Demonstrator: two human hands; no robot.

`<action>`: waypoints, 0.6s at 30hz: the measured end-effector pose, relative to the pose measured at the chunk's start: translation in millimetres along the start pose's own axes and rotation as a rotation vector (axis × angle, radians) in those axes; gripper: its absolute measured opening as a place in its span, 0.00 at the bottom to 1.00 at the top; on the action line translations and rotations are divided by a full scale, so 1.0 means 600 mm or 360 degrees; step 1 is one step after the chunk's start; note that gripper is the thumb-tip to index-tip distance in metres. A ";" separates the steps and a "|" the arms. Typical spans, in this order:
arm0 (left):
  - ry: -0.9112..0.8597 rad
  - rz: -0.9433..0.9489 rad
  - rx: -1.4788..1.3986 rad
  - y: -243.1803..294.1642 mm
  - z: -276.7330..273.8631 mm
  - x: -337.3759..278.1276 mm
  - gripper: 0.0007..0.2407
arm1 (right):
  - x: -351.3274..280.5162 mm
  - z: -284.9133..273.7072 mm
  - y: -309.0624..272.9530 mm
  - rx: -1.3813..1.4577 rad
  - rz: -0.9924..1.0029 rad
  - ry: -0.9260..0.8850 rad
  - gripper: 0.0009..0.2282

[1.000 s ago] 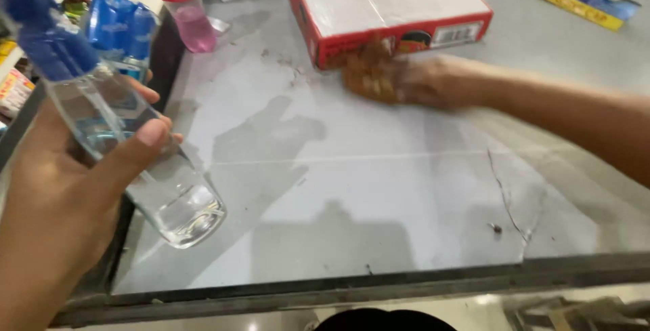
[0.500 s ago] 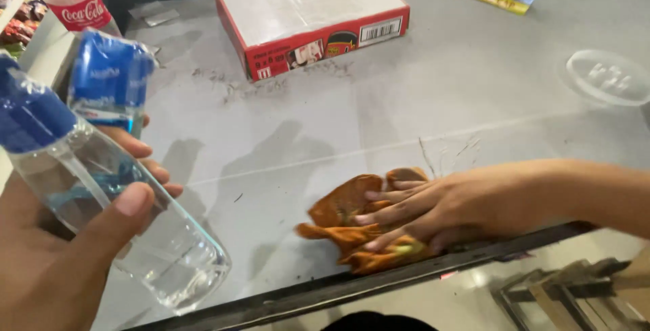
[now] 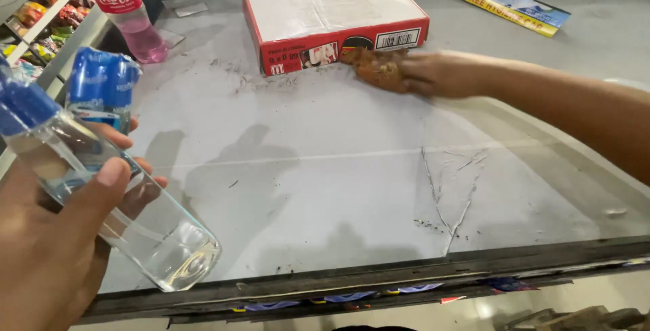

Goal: Wiping down grocery products and a display counter with a cleaning cloth and spray.

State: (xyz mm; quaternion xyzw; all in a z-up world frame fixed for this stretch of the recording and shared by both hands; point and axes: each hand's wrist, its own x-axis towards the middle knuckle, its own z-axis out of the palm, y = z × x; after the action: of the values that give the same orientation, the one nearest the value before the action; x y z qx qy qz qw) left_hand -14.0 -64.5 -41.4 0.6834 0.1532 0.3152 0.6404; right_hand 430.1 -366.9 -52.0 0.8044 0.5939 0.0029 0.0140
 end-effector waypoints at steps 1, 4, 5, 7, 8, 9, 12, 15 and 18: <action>-0.0005 -0.0016 0.0024 -0.001 0.000 0.000 0.12 | 0.006 -0.013 -0.016 -0.0053 0.0155 0.0035 0.18; 0.0055 0.0002 0.0118 -0.015 -0.008 0.001 0.11 | -0.028 -0.105 -0.131 0.0380 0.0289 0.0393 0.23; 0.0049 0.0003 0.0112 -0.018 -0.008 0.001 0.11 | -0.048 -0.118 -0.160 0.0376 0.0295 0.0392 0.23; 0.0051 0.0112 0.0119 -0.027 -0.008 -0.001 0.12 | -0.089 -0.144 -0.217 0.0311 -0.0701 0.0354 0.31; 0.0044 0.0111 0.0109 -0.034 -0.013 -0.002 0.12 | -0.091 -0.147 -0.202 0.0305 -0.0692 0.0348 0.31; 0.0047 0.0154 0.0111 -0.042 -0.018 -0.003 0.14 | -0.090 -0.143 -0.193 0.0293 -0.0662 0.0333 0.30; -0.0004 0.0175 0.0159 -0.095 -0.055 0.015 0.20 | -0.087 -0.104 -0.152 0.0253 -0.0552 0.0280 0.28; -0.0054 0.0158 0.0241 -0.132 -0.071 0.030 0.25 | -0.089 -0.060 -0.084 0.0214 -0.0445 0.0231 0.26; -0.0049 0.0239 0.0332 -0.143 -0.070 0.042 0.26 | -0.084 -0.023 -0.009 0.0172 -0.0358 0.0220 0.25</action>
State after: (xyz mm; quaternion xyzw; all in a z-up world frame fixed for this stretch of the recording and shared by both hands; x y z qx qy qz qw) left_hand -4.4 -5.0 -119.6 0.7607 0.1237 0.3340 0.5427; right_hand 409.7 -413.1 -37.5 0.7303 0.6791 0.0247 -0.0700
